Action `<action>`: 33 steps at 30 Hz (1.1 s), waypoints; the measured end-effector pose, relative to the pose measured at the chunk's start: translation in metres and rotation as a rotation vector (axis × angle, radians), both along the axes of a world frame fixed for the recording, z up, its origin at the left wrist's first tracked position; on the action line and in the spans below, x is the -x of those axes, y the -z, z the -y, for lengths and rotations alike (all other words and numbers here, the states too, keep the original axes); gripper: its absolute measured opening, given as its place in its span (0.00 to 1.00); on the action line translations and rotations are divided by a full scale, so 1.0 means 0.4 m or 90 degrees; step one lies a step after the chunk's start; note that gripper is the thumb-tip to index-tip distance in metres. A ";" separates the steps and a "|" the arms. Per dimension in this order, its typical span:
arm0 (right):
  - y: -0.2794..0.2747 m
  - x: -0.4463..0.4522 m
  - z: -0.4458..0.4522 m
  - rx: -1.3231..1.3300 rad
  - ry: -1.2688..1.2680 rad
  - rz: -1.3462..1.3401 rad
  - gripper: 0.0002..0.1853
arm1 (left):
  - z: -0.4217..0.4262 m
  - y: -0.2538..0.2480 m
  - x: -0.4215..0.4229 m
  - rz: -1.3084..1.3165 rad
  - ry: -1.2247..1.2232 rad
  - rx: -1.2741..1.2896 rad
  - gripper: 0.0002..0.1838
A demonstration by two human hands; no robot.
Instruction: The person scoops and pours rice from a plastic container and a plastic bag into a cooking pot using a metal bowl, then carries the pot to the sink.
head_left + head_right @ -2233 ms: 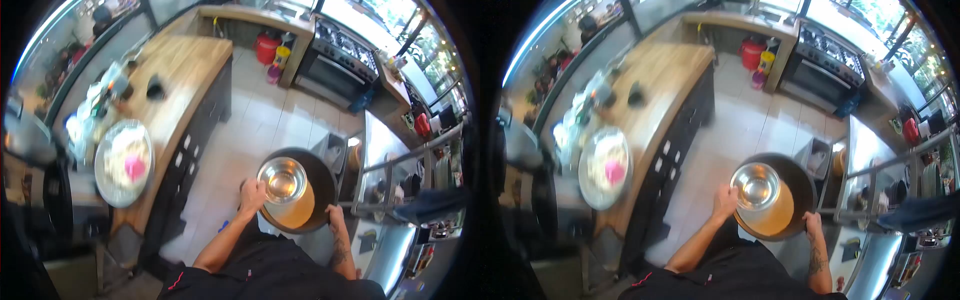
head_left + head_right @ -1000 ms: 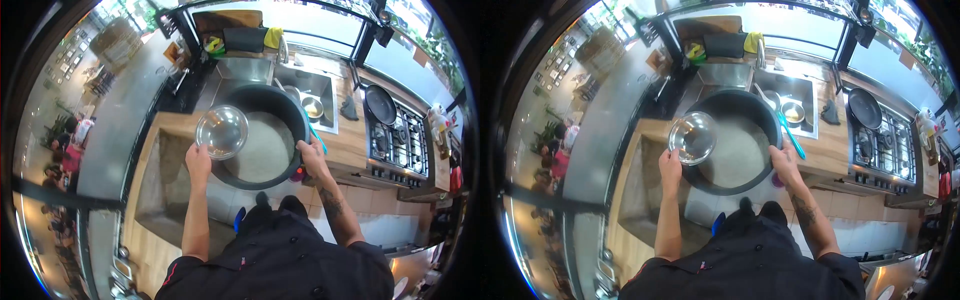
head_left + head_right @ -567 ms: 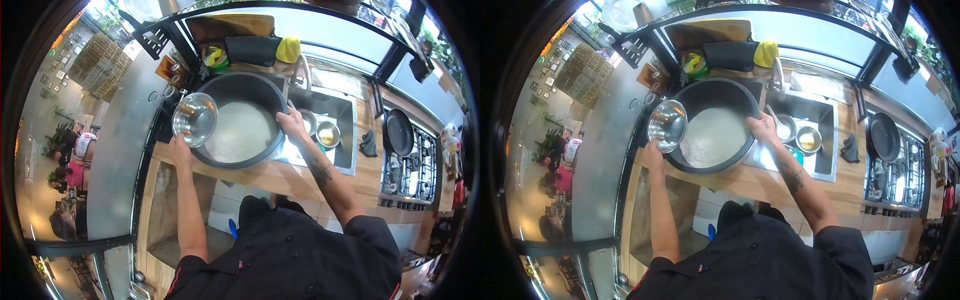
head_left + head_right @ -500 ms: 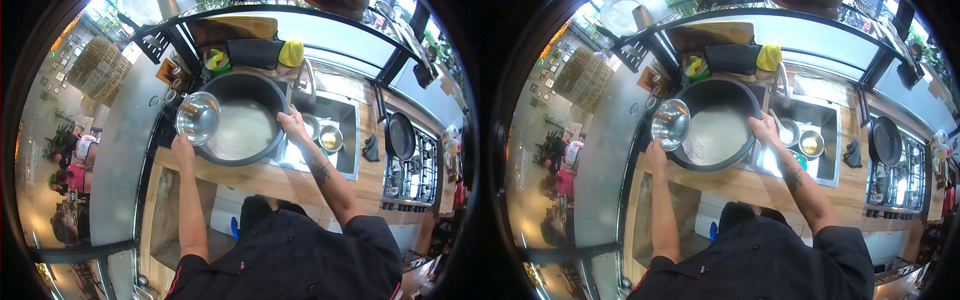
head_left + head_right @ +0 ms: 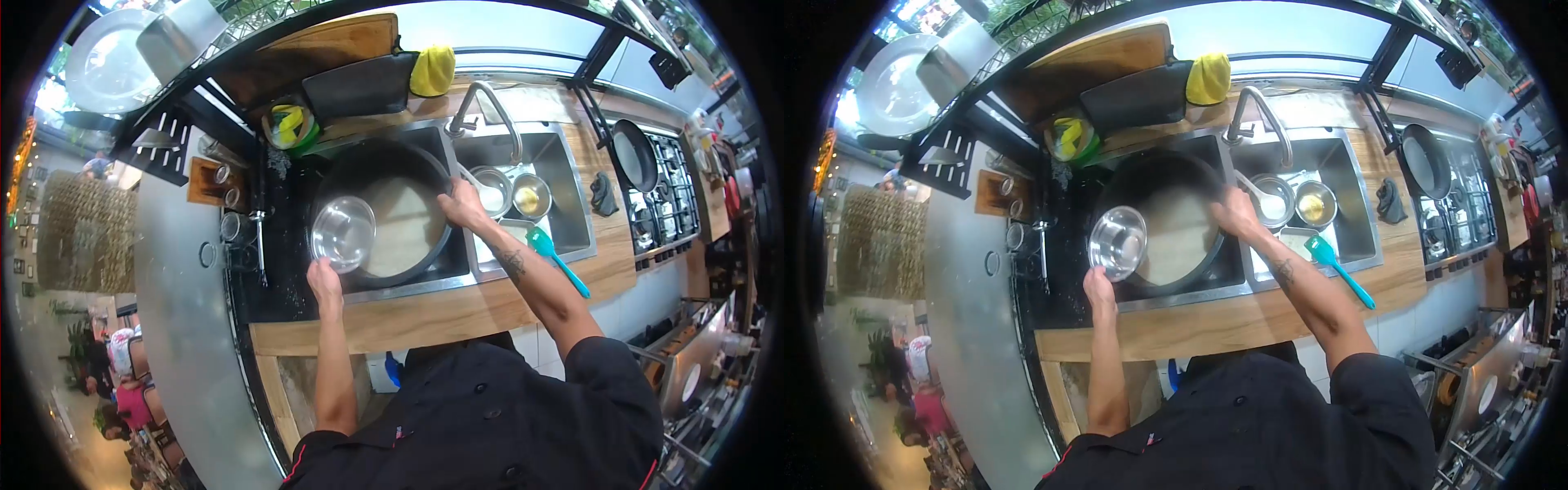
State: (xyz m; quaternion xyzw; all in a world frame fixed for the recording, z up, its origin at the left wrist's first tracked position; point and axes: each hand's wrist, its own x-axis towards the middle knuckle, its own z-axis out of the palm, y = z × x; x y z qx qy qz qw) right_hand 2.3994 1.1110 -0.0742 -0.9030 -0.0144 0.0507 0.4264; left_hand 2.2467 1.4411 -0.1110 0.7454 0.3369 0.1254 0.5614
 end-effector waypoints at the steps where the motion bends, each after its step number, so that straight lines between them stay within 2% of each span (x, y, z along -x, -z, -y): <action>1: 0.023 -0.013 0.001 -0.006 -0.021 0.010 0.22 | 0.014 0.015 0.007 0.028 -0.008 0.041 0.15; 6: -0.071 -0.020 0.003 0.110 -0.075 -0.053 0.19 | 0.054 0.010 0.032 0.019 -0.028 0.103 0.15; 8: -0.133 -0.016 0.017 0.243 -0.124 0.003 0.16 | 0.066 0.023 0.019 0.031 -0.096 0.234 0.15; 10: -0.121 -0.019 0.105 0.087 -0.001 -0.001 0.14 | 0.054 0.083 0.028 -0.011 -0.052 0.197 0.16; 11: -0.061 -0.047 0.183 -0.086 0.106 -0.160 0.14 | 0.054 0.095 0.031 0.013 -0.093 0.273 0.15; 12: -0.082 -0.040 0.245 -0.334 0.234 -0.280 0.16 | 0.055 0.101 0.036 0.036 -0.136 0.348 0.14; 13: -0.056 -0.061 0.315 -0.413 0.337 -0.292 0.20 | 0.058 0.092 0.045 0.037 -0.147 0.350 0.14; 15: -0.027 -0.139 0.423 -0.354 0.290 -0.126 0.28 | 0.068 0.054 0.057 -0.024 -0.116 0.280 0.12; 16: -0.074 -0.167 0.408 -0.405 0.269 -0.116 0.36 | 0.071 0.046 0.066 -0.030 -0.128 0.276 0.12; 18: -0.130 -0.239 0.356 -0.589 0.240 -0.162 0.47 | 0.091 0.026 0.053 0.065 -0.135 0.278 0.14; 20: -0.264 -0.225 0.204 -0.613 0.254 -0.199 0.51 | 0.131 -0.038 0.063 0.091 -0.137 0.223 0.16; 22: -0.318 -0.179 0.078 -0.516 0.097 -0.158 0.54 | 0.132 -0.071 0.099 0.113 -0.158 0.162 0.18; 23: -0.257 -0.224 0.033 -0.517 0.075 -0.175 0.54 | 0.121 -0.076 0.127 0.085 -0.176 0.111 0.17; 24: -0.153 -0.289 -0.031 -0.466 0.172 -0.117 0.58 | 0.116 -0.083 0.168 0.051 -0.198 0.061 0.17; 25: -0.110 -0.313 -0.080 -0.418 0.193 -0.080 0.59 | 0.132 -0.144 0.187 -0.006 -0.231 -0.073 0.18; 26: -0.102 -0.327 -0.096 -0.372 0.181 -0.048 0.60 | 0.110 -0.123 0.219 -0.015 -0.262 -0.084 0.18; 28: -0.090 -0.357 -0.118 -0.322 0.147 -0.012 0.62 | 0.041 -0.064 0.305 -0.023 -0.302 -0.014 0.19; 29: -0.092 -0.373 -0.115 -0.309 0.131 0.001 0.63 | 0.038 -0.069 0.334 0.059 -0.358 0.097 0.17; 30: -0.099 -0.385 -0.107 -0.298 0.109 -0.002 0.65 | 0.026 -0.076 0.359 0.062 -0.385 0.086 0.17; 32: -0.132 -0.394 -0.077 -0.261 0.043 -0.047 0.67 | 0.008 -0.079 0.397 0.102 -0.471 0.208 0.15; 33: -0.166 -0.383 -0.055 -0.226 0.010 -0.071 0.64 | -0.001 -0.073 0.414 0.111 -0.502 0.193 0.15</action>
